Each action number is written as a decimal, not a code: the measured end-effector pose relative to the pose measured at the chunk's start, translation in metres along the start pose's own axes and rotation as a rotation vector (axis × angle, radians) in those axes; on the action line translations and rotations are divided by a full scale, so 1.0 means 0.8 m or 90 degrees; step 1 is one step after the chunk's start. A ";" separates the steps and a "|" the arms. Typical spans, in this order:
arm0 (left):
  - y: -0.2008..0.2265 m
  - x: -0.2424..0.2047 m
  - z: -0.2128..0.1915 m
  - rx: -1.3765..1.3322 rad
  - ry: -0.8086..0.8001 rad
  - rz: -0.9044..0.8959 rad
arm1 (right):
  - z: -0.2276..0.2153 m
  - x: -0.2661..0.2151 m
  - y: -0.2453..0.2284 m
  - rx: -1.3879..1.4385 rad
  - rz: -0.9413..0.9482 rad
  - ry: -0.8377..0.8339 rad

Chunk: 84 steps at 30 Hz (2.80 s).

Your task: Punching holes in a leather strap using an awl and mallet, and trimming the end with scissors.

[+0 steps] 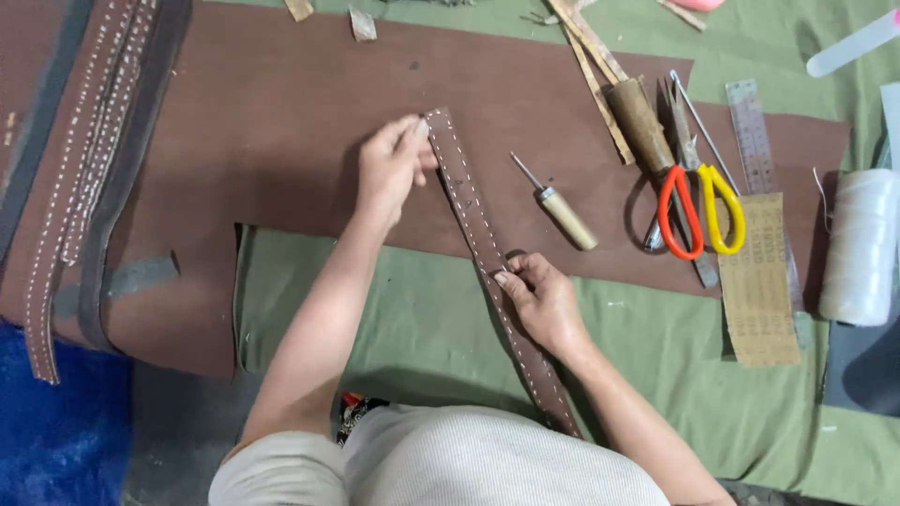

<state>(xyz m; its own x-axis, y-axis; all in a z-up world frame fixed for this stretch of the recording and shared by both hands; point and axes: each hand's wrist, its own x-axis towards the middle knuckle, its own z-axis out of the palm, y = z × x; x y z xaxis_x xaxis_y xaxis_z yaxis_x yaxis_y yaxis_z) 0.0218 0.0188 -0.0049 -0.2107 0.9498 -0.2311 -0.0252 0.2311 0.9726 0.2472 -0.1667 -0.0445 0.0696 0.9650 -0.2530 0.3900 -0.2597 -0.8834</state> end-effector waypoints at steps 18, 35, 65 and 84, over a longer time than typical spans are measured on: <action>-0.061 -0.092 -0.001 0.032 -0.301 -0.156 | -0.015 -0.028 -0.047 -0.211 -0.069 0.190; -0.033 -0.089 -0.022 0.313 -0.296 0.023 | -0.079 0.005 -0.078 -0.207 -0.016 0.272; -0.034 -0.083 -0.025 0.512 -0.290 0.252 | -0.040 -0.023 -0.103 -0.128 -0.225 0.074; -0.032 -0.081 -0.025 0.487 -0.285 0.227 | 0.028 -0.001 -0.097 0.016 -0.302 0.224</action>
<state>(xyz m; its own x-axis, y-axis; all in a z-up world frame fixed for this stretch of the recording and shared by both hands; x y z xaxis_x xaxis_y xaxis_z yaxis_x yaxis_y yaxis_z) 0.0168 -0.0531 -0.0144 0.3147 0.9469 -0.0665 0.6469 -0.1627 0.7450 0.1963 -0.1479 0.0154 0.1954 0.9290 0.3143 0.4319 0.2063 -0.8780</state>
